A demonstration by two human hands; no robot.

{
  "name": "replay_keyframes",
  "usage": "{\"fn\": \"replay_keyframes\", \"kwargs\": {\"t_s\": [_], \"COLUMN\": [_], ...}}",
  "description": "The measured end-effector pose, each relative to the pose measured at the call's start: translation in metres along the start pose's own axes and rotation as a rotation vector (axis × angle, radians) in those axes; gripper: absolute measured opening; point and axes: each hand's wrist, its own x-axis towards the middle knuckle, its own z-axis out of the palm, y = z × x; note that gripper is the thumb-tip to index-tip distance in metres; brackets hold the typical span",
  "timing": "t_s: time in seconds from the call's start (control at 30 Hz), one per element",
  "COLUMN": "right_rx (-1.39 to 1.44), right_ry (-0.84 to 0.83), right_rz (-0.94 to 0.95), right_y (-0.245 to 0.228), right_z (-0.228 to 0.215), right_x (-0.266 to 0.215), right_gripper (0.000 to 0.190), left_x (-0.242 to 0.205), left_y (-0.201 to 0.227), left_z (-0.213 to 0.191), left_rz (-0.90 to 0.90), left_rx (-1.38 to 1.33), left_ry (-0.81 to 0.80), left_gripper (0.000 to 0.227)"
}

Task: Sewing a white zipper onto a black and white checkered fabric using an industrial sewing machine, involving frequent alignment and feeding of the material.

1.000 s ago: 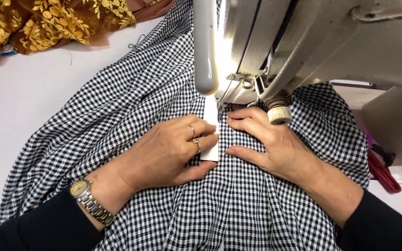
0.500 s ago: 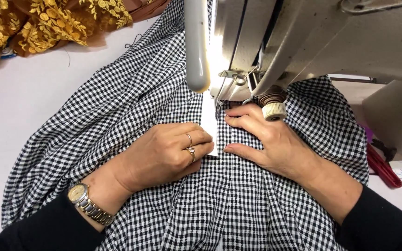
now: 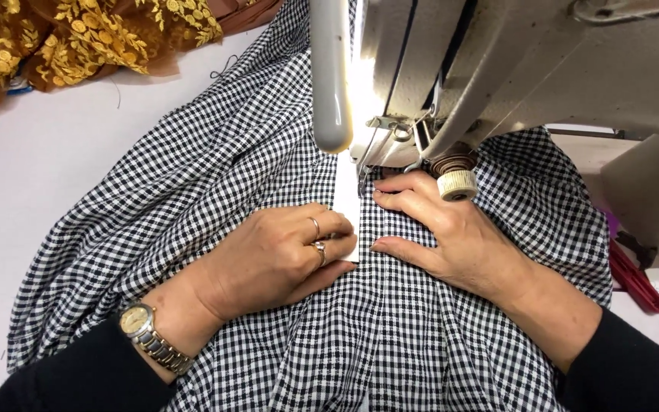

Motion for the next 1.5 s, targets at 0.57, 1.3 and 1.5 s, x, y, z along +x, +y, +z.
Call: {"fn": "replay_keyframes", "kwargs": {"t_s": [0.57,1.3,1.5], "right_rx": [-0.074,-0.139,-0.051], "right_ry": [0.028,-0.219,-0.098], "right_rz": [0.049,0.301,0.19], "right_y": [0.009,-0.055,-0.13], "right_z": [-0.001,-0.047,-0.024], "right_x": [0.007,0.0,-0.061], "right_gripper": [0.046,0.051,0.043], "left_x": [0.006,0.031,-0.055], "left_y": [-0.018,0.082,0.198], "left_z": [0.004,-0.059,0.002], "left_rz": [-0.053,-0.956,-0.319], "left_rx": [-0.061,-0.178,0.634], "left_ry": [-0.022,-0.479,0.142], "left_gripper": [0.02,0.022,0.01]}}
